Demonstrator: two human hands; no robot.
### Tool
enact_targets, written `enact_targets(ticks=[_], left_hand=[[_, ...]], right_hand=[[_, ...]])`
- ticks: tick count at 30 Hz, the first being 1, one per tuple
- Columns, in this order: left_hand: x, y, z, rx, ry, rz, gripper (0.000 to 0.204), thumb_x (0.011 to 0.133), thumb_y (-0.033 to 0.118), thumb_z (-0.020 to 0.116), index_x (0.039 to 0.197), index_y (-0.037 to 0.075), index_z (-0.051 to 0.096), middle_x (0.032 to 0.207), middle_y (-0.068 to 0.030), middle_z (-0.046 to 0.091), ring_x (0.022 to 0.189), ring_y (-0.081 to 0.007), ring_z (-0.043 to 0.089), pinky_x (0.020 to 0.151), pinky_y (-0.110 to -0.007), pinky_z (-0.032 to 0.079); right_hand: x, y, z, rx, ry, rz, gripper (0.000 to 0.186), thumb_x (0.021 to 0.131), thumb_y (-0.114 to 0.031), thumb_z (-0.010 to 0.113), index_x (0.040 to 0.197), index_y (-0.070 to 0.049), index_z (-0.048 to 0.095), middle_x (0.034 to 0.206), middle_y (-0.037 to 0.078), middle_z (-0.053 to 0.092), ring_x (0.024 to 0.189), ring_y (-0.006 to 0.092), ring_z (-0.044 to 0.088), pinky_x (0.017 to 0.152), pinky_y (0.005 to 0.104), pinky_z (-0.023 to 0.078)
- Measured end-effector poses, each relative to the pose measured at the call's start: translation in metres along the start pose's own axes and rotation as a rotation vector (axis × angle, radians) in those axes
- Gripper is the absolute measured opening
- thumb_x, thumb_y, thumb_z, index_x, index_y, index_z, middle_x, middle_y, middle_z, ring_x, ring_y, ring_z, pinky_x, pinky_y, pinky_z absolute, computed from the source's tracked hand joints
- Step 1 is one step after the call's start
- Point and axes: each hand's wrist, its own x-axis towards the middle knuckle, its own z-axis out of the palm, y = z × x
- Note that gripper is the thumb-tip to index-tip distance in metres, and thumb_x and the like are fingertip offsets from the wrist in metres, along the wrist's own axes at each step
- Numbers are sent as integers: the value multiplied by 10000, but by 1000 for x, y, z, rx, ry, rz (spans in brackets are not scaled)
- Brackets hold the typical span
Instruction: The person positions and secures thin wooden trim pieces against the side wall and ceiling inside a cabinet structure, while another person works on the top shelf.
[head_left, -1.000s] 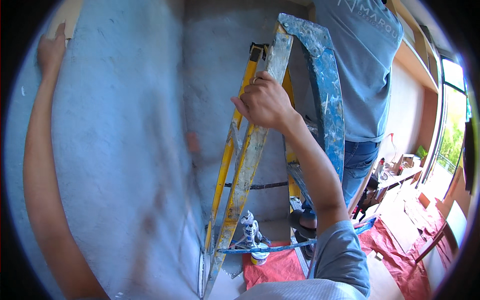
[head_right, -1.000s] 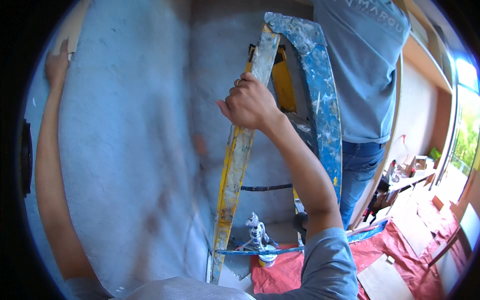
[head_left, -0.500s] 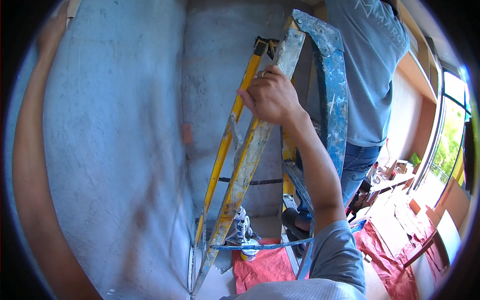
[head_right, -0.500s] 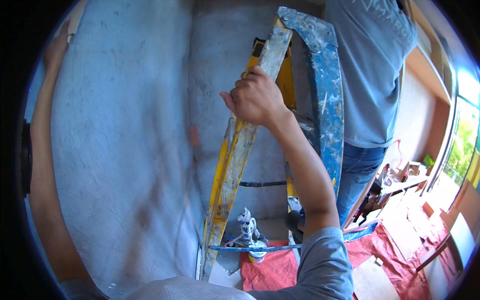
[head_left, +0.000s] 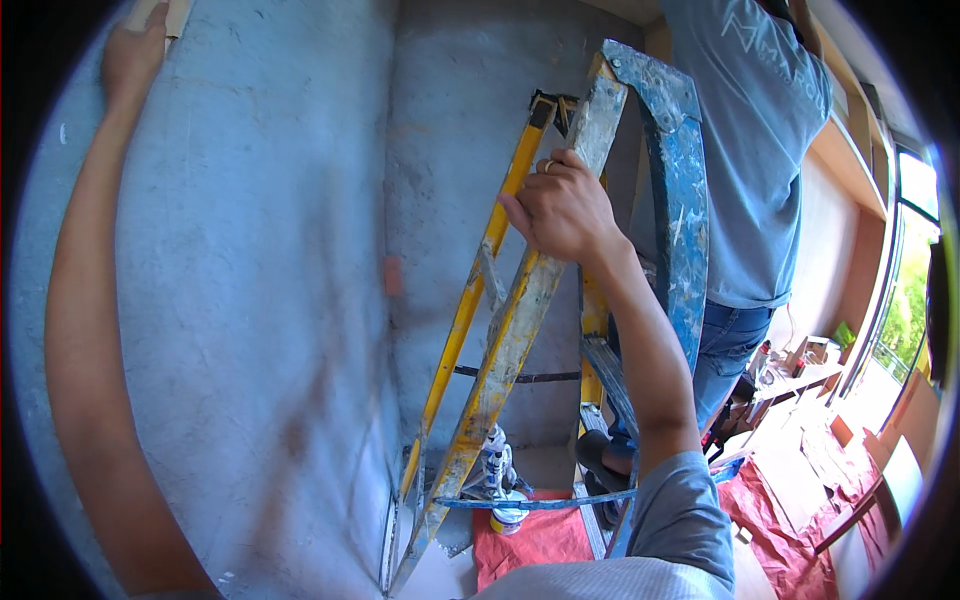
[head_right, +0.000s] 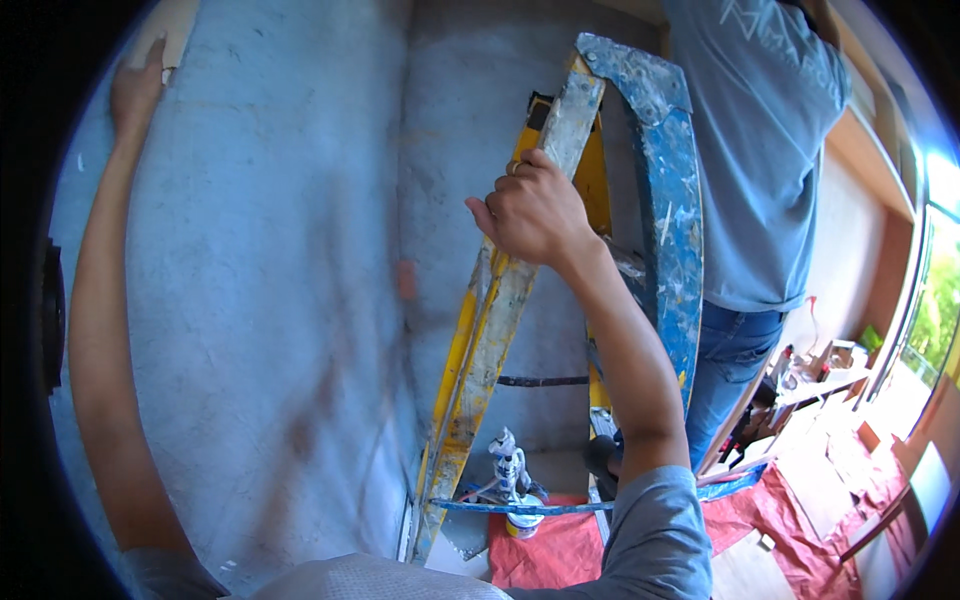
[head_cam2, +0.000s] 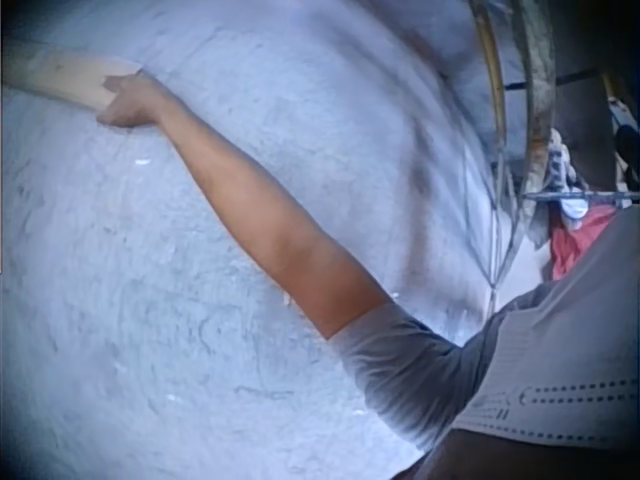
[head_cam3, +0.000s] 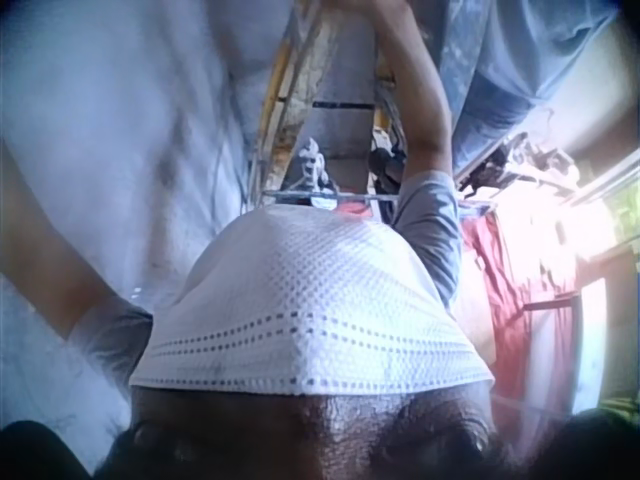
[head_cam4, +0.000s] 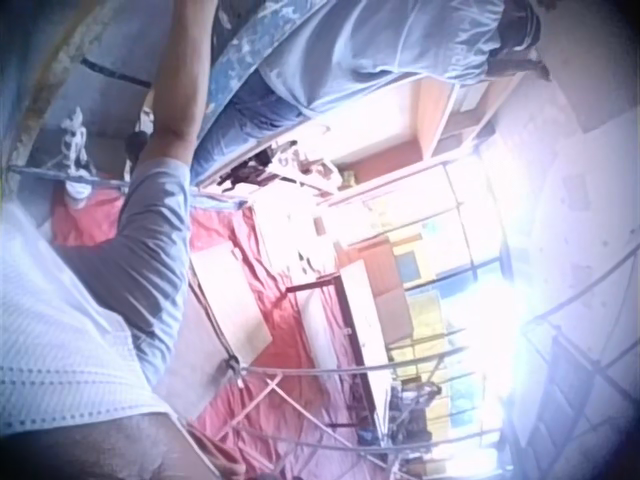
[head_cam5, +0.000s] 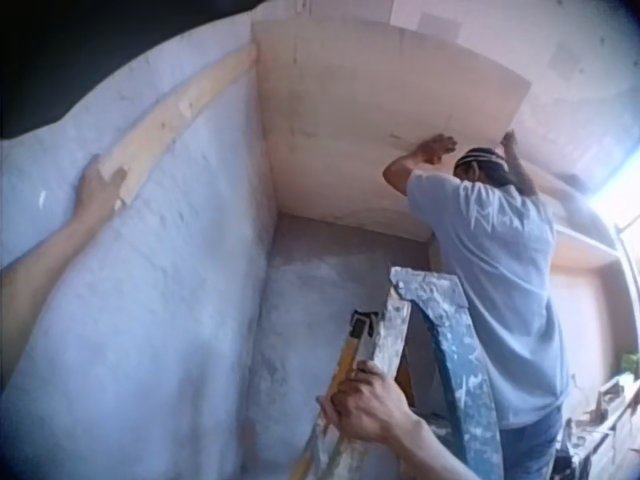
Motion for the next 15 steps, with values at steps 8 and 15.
enact_targets(ticks=[8,15], left_hand=[[1,0,-6,7,16,12,825,868,703,573,1203,-45,669,1166,-296,674,1119,-424,640,983,-445,471],[-2,-3,3,6,19,11,833,863,700,584,1235,-41,662,1188,-295,673,1137,-425,640,998,-446,470]], right_hand=[[0,-1,0,10,22,-3,504,993,-352,542,587,-99,699,672,63,678,748,241,663,907,358,437],[-5,4,3,28,85,-23,502,993,-346,546,585,-96,700,652,61,669,736,243,657,903,351,436]])
